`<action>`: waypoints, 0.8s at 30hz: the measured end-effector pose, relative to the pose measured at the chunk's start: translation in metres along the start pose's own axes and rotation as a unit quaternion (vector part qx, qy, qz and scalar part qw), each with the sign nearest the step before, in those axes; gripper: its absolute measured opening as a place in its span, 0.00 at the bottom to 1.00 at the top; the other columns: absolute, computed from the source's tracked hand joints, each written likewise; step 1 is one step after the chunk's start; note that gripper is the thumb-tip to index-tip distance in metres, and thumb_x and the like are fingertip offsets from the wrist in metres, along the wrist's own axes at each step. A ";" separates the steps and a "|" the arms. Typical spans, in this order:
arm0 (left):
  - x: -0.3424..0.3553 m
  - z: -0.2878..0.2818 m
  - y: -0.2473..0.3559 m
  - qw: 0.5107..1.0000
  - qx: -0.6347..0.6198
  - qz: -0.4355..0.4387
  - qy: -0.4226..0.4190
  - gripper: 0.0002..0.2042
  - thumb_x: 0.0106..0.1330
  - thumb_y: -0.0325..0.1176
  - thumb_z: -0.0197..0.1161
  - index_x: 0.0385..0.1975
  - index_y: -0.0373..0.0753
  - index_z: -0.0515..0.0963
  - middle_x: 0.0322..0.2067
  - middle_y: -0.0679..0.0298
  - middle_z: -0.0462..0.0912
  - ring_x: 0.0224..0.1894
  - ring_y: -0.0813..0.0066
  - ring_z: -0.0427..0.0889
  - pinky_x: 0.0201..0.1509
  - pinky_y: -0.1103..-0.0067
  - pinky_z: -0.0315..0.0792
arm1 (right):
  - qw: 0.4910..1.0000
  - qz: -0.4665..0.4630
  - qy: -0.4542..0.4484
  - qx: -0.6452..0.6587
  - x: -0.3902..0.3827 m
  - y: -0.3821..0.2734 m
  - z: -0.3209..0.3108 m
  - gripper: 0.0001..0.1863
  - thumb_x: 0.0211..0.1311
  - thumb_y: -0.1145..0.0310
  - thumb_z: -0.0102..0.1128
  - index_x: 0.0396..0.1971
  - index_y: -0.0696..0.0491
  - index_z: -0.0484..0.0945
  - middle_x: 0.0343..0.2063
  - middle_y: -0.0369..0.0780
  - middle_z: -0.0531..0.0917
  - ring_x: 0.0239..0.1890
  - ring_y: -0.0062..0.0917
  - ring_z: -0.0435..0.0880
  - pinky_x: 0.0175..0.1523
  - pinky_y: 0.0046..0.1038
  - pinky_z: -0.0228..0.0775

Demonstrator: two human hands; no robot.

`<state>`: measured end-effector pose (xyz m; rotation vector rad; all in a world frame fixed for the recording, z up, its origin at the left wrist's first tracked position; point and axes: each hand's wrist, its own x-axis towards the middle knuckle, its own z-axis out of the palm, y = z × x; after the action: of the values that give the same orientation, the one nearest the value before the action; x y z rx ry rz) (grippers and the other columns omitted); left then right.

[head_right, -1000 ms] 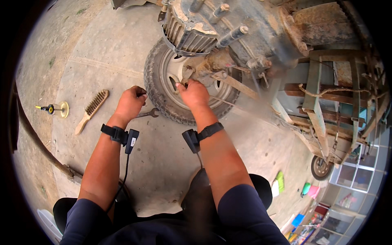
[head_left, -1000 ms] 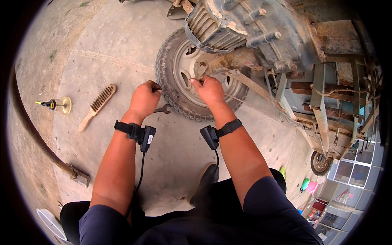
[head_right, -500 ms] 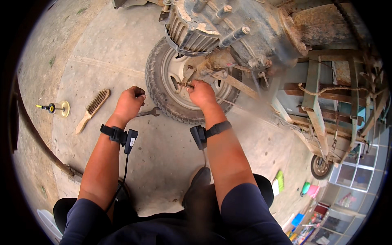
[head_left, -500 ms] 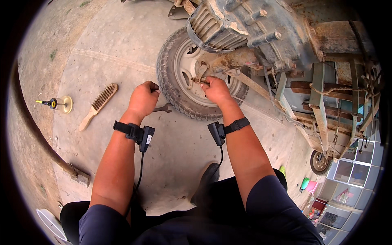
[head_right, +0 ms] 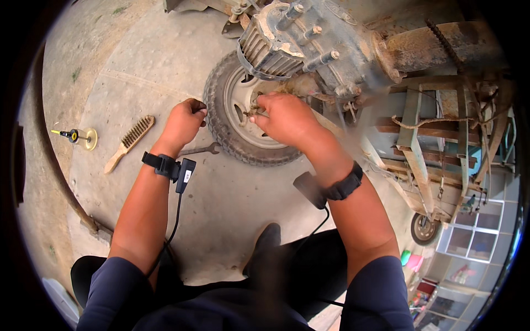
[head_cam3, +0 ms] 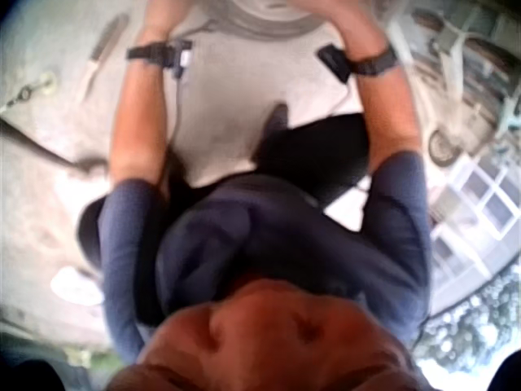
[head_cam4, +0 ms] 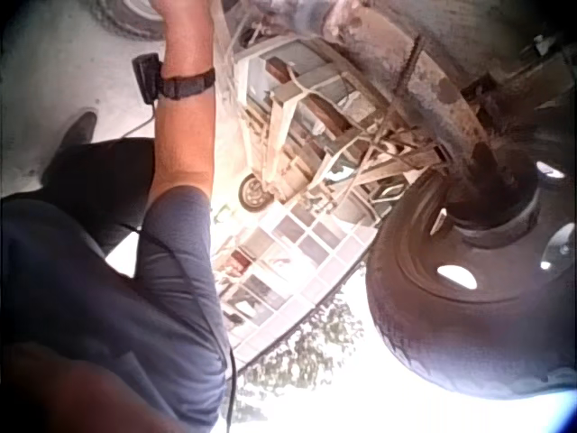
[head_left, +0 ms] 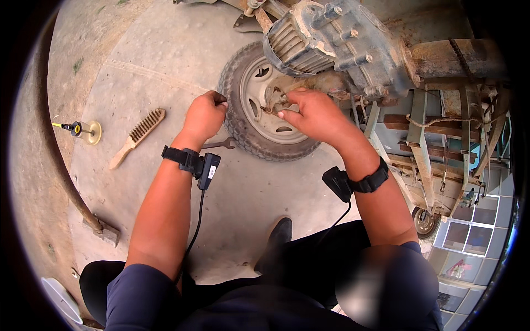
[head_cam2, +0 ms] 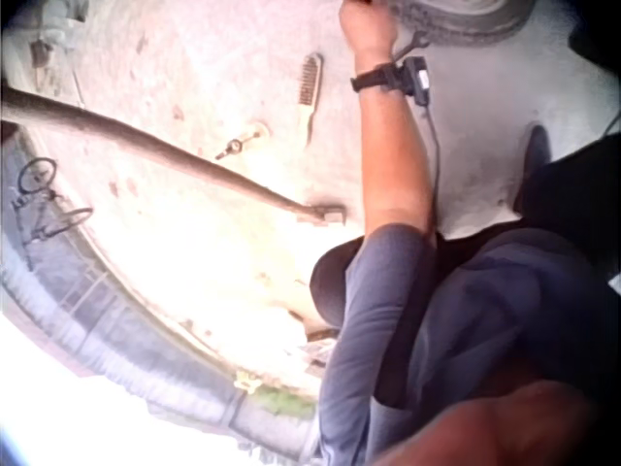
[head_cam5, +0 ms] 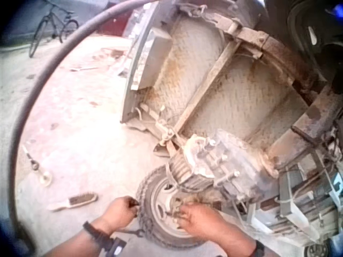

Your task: The person uses a wrench to loosen and remove bolts from a vehicle wheel hub. They manipulate the hub components by hand and continue to adjust fasteners with the wrench throughout the clip.

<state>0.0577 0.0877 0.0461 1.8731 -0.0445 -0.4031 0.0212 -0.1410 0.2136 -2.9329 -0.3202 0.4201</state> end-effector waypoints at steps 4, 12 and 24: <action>0.007 0.004 0.015 0.998 -0.032 0.042 0.018 0.12 0.68 0.30 0.63 0.43 0.27 0.80 0.32 0.55 0.86 0.32 0.68 0.84 0.40 0.74 0.77 | 0.993 -0.056 0.093 0.054 -0.047 -0.049 -0.076 0.15 0.59 0.64 0.69 0.28 0.59 0.74 0.29 0.47 0.81 0.31 0.39 0.80 0.35 0.35 0.71; 0.007 -0.005 0.027 0.997 -0.045 0.048 0.034 0.11 0.67 0.31 0.65 0.40 0.26 0.79 0.29 0.59 0.84 0.29 0.75 0.81 0.36 0.77 0.76 | 0.952 -0.132 0.132 0.241 -0.126 -0.123 -0.087 0.13 0.58 0.68 0.72 0.37 0.60 0.79 0.39 0.43 0.87 0.29 0.27 0.82 0.34 0.26 0.74; 0.006 -0.013 0.024 0.998 -0.063 0.002 0.024 0.14 0.59 0.32 0.63 0.41 0.29 0.83 0.34 0.52 0.88 0.36 0.63 0.87 0.44 0.73 0.78 | 0.943 -0.193 -0.225 0.149 -0.112 -0.141 0.055 0.16 0.63 0.56 0.64 0.39 0.54 0.79 0.36 0.42 0.81 0.39 0.41 0.84 0.41 0.41 0.76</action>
<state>0.0714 0.0898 0.0698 1.7575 0.0096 -0.3511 -0.1266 -0.0244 0.2171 -2.3752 -0.7920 0.9747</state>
